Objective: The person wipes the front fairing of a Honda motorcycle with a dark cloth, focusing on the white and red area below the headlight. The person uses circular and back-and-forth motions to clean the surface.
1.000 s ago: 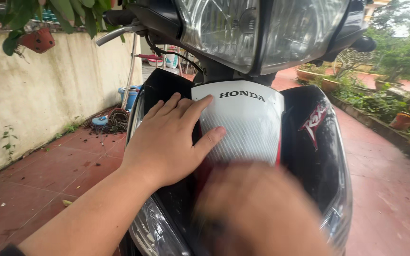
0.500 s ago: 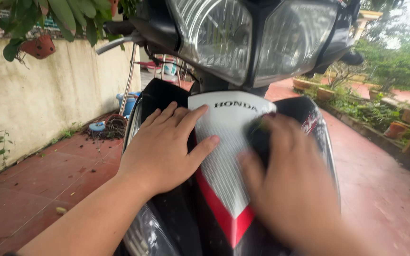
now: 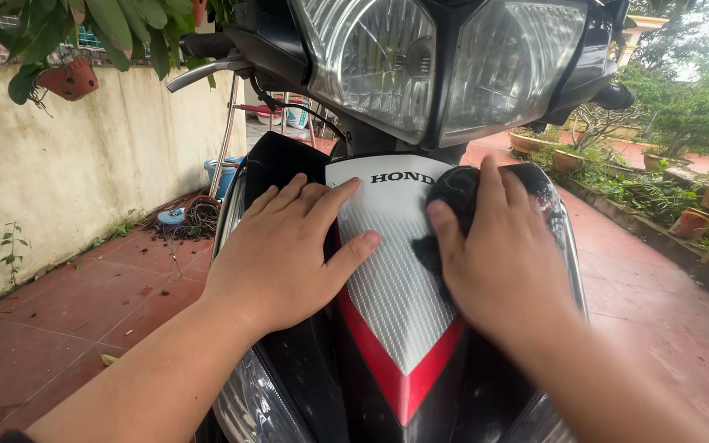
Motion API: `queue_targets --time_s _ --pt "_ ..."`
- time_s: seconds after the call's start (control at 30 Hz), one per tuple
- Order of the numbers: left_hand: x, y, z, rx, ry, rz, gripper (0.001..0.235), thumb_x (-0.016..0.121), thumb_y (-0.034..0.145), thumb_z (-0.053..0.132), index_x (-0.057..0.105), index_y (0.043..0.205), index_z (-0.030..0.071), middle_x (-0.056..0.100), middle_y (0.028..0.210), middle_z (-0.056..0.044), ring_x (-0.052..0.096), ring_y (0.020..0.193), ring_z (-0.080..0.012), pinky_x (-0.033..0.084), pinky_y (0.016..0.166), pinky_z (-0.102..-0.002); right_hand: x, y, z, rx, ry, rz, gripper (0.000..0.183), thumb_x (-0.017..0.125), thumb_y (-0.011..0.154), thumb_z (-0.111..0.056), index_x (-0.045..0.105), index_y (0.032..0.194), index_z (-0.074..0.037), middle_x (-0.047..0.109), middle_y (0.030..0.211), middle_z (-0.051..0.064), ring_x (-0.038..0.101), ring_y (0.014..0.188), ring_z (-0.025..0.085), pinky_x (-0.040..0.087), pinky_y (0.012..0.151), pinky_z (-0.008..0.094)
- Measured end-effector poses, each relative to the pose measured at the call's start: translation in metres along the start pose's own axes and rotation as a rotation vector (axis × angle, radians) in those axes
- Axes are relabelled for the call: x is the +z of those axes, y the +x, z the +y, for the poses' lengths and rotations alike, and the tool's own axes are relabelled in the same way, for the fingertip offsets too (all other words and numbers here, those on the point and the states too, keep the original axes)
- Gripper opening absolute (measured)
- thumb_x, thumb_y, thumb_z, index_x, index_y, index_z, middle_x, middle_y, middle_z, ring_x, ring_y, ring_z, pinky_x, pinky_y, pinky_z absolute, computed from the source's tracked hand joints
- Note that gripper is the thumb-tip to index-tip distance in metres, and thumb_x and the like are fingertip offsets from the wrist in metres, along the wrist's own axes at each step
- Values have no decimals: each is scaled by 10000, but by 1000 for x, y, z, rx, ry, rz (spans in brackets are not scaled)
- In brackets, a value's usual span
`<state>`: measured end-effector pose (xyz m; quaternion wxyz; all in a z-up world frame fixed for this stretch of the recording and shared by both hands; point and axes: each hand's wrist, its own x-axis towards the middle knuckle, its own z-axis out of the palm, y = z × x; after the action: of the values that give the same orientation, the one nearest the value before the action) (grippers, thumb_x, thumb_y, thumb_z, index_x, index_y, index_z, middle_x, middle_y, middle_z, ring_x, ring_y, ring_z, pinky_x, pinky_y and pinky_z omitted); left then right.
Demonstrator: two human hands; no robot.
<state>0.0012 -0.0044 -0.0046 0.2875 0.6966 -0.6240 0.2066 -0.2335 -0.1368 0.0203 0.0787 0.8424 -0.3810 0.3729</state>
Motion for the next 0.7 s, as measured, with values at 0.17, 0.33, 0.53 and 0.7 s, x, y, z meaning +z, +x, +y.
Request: queue_targets --time_s 0.17,0.33,0.53,0.7 --pt "6 -1 -5 61 49 87 857 440 1192 764 524 1827 195 666 1691 -222 462 1692 -530 318 1361 -661 -3 -113 -16 -313 11 194 1350 889 760 -965 550 1804 -181 504 1904 283 532 1728 432 452 1298 544" --pt "2 1 -3 31 21 20 872 394 1201 771 460 1863 207 596 1763 -220 371 1749 -509 247 1400 -667 -3 -72 12 -382 -97 138 1107 716 973 -786 483 1819 -111 529 1861 259 606 1602 461 482 1268 574" --pt "0 -2 -3 19 19 9 892 392 1199 779 436 1883 209 588 1764 -226 367 1750 -499 249 1402 -642 0 31 -17 73 62 32 732 568 1177 -553 580 1734 -80 711 1530 327 658 1383 621 500 1145 758" --pt "3 -2 -4 62 40 93 852 468 1196 742 525 1826 172 699 1638 -222 465 1689 -549 337 1352 -656 -4 -62 -7 -301 -3 180 651 716 1106 -429 695 1638 -54 736 1609 263 665 1486 514 496 1266 648"
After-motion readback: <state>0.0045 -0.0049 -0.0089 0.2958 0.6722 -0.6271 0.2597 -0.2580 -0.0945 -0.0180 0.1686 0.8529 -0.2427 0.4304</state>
